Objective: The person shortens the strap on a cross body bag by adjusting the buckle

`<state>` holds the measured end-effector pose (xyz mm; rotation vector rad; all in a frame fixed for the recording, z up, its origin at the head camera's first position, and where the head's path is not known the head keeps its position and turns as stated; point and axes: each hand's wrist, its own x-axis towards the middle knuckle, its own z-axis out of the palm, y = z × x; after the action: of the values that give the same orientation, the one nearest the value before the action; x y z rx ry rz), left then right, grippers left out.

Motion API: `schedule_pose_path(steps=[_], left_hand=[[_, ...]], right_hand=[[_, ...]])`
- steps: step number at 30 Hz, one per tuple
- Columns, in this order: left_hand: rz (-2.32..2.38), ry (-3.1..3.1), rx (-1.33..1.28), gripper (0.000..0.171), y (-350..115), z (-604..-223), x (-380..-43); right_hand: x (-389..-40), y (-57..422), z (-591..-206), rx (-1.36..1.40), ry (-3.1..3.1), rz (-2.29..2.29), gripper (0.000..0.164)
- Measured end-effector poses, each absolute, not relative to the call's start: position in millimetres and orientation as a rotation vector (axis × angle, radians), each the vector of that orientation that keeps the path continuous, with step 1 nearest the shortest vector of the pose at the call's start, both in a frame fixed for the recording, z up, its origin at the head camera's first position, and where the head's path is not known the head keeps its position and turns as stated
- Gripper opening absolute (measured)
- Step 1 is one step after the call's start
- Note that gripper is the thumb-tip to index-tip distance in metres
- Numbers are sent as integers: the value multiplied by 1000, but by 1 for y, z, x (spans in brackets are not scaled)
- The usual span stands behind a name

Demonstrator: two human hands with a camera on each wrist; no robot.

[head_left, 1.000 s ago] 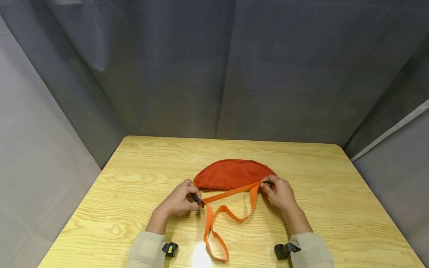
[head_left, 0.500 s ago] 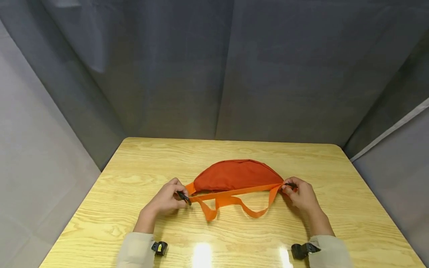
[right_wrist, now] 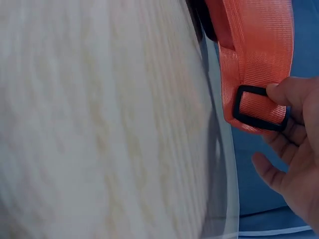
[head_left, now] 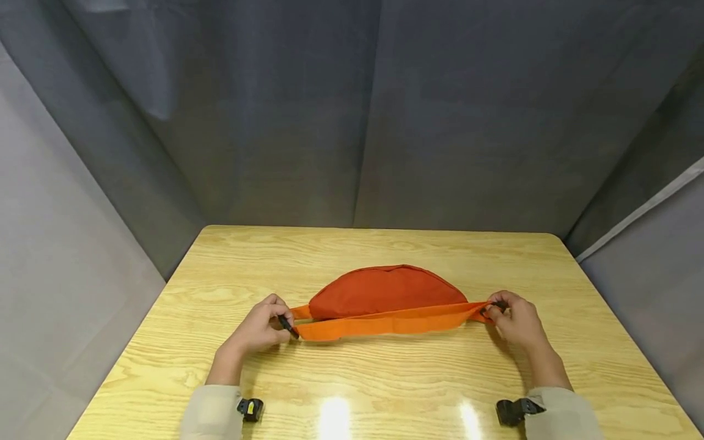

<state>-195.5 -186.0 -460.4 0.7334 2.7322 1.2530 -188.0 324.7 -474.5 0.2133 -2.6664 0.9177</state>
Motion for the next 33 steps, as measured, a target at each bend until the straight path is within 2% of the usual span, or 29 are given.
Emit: schedule_pose_path(steps=[12,26,33], left_hand=[[1182,2796,676,23,-188,-460,-197],[1132,2802,657,20,-184,-466,-200],[1211,2760,546,22,-193,-468,-192]], right_hand=[[-186,334,-483,329,-2677,859,9],[-181,337,-478,214,-2771,977,9],[-183,328,-487,216,-2759,1180,13]])
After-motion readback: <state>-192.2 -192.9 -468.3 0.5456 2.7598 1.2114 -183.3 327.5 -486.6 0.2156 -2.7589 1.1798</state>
